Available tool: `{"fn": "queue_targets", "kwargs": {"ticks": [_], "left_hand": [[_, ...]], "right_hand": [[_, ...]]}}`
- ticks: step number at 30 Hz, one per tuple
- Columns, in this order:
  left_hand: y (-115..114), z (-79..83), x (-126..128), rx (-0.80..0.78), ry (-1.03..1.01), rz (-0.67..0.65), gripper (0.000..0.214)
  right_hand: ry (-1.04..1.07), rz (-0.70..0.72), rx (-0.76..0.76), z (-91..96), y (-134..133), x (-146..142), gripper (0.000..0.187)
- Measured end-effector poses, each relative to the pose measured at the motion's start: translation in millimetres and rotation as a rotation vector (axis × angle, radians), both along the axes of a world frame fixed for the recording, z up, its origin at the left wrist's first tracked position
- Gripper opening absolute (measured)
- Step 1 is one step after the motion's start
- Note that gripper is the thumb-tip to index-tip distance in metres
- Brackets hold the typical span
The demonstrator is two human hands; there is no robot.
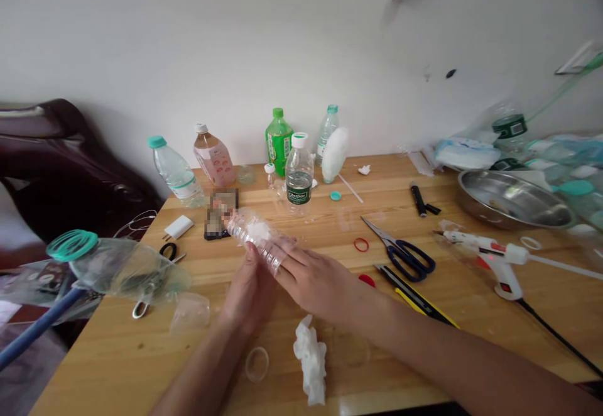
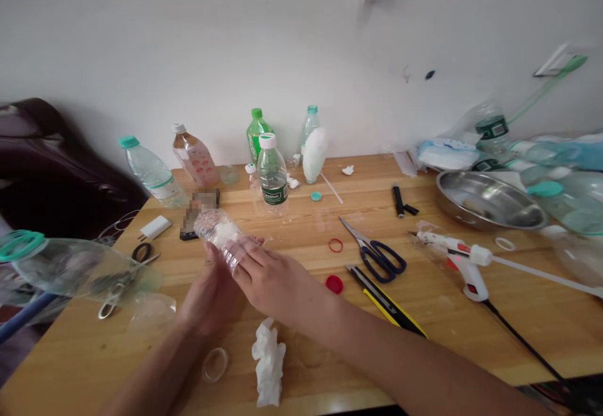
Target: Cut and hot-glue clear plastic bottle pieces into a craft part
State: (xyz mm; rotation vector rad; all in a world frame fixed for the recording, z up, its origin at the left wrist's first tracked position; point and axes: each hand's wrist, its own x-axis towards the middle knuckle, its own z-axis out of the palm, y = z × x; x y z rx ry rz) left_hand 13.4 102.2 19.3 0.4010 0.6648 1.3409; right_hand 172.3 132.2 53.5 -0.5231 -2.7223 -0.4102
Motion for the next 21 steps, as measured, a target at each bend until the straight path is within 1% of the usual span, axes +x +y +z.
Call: {"fn": "queue_targets", "kwargs": {"ticks": [3, 8, 11, 14, 18, 21], "left_hand": [[1, 2.8, 4, 0.007, 0.033, 0.033, 0.052], [1, 5.4, 8, 0.038, 0.081, 0.043, 0.052], [2, 3.5, 8, 0.029, 0.078, 0.047, 0.055], [2, 2.7, 7, 0.021, 0.071, 0.064, 0.059], [3, 4.8, 4, 0.008, 0.071, 0.101, 0.056], [3, 6.2, 3, 0.044, 0.083, 0.122, 0.058]], "right_hand": [[-0.013, -0.072, -0.023, 0.6, -1, -6, 0.042], [-0.079, -0.119, -0.023, 0.7, 0, -16, 0.039], [-0.06, -0.151, -0.018, -3.4, 2, -22, 0.043], [-0.06, -0.146, -0.022, -5.3, 5, -26, 0.045], [-0.047, -0.112, -0.018, -5.4, 9, -28, 0.049], [-0.014, -0.087, -0.014, -8.5, 11, -28, 0.055]]}}
